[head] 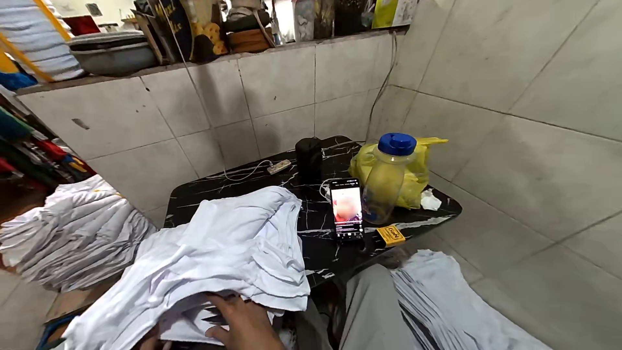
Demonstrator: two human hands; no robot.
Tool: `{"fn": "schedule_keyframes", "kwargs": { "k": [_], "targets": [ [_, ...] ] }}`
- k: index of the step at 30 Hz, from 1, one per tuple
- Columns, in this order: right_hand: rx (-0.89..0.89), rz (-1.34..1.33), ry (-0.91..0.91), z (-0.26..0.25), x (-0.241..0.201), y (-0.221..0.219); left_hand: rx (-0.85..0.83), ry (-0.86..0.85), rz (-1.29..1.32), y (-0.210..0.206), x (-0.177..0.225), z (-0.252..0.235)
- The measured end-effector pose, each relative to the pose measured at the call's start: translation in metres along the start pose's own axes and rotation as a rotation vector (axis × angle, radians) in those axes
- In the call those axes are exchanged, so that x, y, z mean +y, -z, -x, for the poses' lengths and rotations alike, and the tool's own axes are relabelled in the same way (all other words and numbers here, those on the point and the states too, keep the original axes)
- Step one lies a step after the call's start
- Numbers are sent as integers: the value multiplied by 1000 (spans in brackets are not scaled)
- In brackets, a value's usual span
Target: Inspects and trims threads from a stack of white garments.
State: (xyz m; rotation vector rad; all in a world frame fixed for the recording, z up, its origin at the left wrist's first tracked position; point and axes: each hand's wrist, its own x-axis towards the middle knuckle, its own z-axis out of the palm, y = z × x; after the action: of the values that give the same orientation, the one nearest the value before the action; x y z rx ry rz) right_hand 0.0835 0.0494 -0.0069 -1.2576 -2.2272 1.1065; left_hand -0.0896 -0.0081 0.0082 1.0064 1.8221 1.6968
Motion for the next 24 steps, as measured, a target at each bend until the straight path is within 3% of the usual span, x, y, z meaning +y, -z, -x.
{"fn": "schedule_keyframes", "kwargs": {
  "k": [2, 4, 7, 12, 17, 24],
  "targets": [
    [12, -4, 11, 0, 1, 2, 16, 185, 327, -7, 7, -3],
    [2, -15, 3, 0, 4, 4, 22, 210, 398, -12, 8, -3],
    [-17, 5, -3, 2, 10, 12, -47, 40, 268, -10, 3, 4],
    [-20, 64, 56, 8, 22, 29, -231, 3, 45, -5, 5, 28],
    [120, -149, 198, 11, 30, 18, -198, 185, 98, -6, 11, 49],
    [63, -323, 362, 11, 33, 11, -221, 73, 213, -4, 1, 62]
  ]
}}
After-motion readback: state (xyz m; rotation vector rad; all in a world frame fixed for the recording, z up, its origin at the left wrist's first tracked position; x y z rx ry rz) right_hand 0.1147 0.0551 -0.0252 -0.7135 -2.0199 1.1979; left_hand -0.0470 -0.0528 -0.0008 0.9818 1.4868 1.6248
